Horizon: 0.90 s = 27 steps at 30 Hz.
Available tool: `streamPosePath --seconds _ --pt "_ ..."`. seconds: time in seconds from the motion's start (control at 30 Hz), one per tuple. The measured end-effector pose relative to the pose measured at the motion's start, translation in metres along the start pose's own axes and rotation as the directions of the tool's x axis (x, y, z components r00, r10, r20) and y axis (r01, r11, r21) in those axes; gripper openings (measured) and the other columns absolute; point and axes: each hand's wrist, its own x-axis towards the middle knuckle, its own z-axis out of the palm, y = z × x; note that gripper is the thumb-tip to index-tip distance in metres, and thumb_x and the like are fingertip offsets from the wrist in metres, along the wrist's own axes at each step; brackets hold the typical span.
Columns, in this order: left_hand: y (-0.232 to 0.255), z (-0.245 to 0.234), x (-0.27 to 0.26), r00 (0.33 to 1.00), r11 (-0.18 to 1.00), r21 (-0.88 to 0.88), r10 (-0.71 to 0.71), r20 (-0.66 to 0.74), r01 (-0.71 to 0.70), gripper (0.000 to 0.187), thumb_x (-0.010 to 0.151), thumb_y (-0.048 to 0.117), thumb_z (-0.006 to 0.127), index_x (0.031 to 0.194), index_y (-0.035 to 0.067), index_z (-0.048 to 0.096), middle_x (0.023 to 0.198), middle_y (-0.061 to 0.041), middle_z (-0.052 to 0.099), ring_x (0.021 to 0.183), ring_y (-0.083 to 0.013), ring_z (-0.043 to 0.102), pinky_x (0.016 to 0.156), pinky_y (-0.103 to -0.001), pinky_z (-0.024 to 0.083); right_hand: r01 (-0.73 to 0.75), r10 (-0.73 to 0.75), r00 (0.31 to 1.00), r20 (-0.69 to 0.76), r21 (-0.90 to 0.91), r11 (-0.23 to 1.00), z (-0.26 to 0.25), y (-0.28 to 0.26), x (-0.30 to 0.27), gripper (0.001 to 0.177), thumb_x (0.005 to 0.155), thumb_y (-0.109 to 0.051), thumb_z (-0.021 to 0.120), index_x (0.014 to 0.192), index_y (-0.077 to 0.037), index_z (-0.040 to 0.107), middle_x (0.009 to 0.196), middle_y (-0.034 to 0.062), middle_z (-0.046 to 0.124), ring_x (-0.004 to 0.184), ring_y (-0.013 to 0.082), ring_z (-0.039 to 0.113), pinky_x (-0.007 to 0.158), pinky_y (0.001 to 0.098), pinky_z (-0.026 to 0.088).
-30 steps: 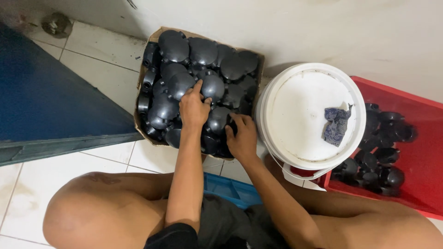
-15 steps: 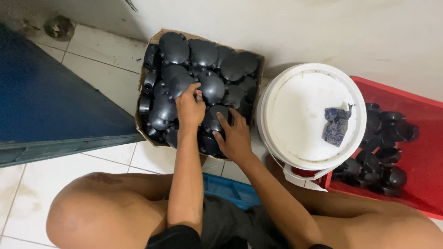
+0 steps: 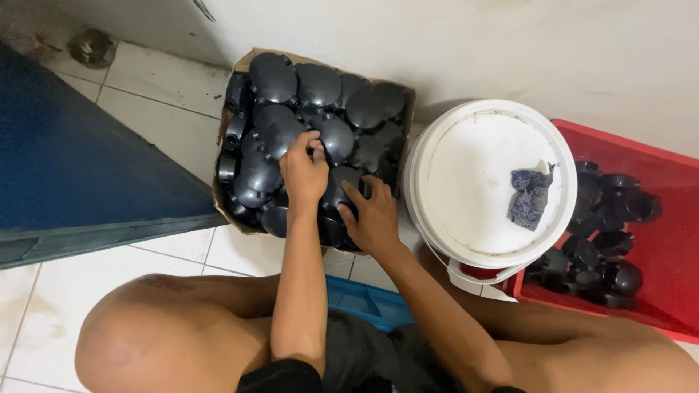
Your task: Cleaning black plastic components with a cloth and transferring them from a box to a bin
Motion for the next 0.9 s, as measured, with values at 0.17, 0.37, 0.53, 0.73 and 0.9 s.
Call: streamPosePath --seconds 0.17,0.37,0.53,0.73,0.9 --pt "0.010 0.025 -0.003 0.956 0.955 -0.134 0.241 -0.167 -0.265 0.011 0.083 0.008 0.074 0.093 0.013 0.072 0.076 -0.010 0.067 0.075 -0.0350 0.067 0.067 -0.042 0.054 -0.028 0.051 0.997 -0.066 0.311 0.950 -0.047 0.012 0.009 0.034 0.083 -0.015 0.073 0.116 -0.015 0.067 0.096 0.0131 0.059 0.089 0.0396 0.063 0.074 0.0460 0.053" --pt "0.076 0.060 -0.038 0.916 0.866 -0.317 0.401 -0.020 -0.386 0.006 0.085 0.022 0.075 0.084 0.017 0.073 0.067 -0.004 0.068 0.062 -0.0252 0.068 0.055 -0.035 0.054 -0.321 0.337 0.941 -0.002 0.306 0.897 -0.118 0.074 0.001 0.023 0.094 -0.035 0.066 0.075 -0.022 0.064 0.053 0.0022 0.057 0.056 0.0276 0.062 0.054 0.0372 0.046" --pt "0.123 0.089 -0.083 0.825 0.795 -0.470 0.523 0.213 -0.383 0.019 0.094 0.029 0.066 0.080 0.017 0.070 0.054 0.000 0.063 0.050 -0.0192 0.063 0.049 -0.028 0.049 -0.308 0.323 0.946 -0.040 0.211 0.928 -0.216 0.100 -0.015 0.022 0.092 -0.027 0.070 0.075 -0.014 0.063 0.054 0.0094 0.058 0.059 0.0350 0.063 0.054 0.0405 0.045" --pt "0.159 0.130 -0.133 0.668 0.761 -0.544 0.613 0.422 -0.354 0.005 0.085 0.008 0.074 0.085 0.011 0.070 0.065 -0.005 0.067 0.056 -0.0182 0.066 0.048 -0.024 0.049 -0.458 0.465 0.885 -0.028 0.130 0.879 -0.301 0.168 -0.074 0.023 0.093 -0.020 0.068 0.073 -0.010 0.064 0.056 0.0150 0.057 0.057 0.0360 0.060 0.055 0.0413 0.043" --pt "0.178 0.177 -0.173 0.511 0.733 -0.593 0.669 0.540 -0.333 0.010 0.093 0.018 0.066 0.095 0.008 0.067 0.079 -0.007 0.067 0.071 -0.0182 0.065 0.062 -0.032 0.054 -0.660 0.660 0.751 0.037 0.086 0.746 -0.354 0.225 -0.124 0.011 0.096 -0.009 0.067 0.107 -0.007 0.068 0.075 0.0033 0.066 0.068 0.0150 0.060 0.069 0.0287 0.047"
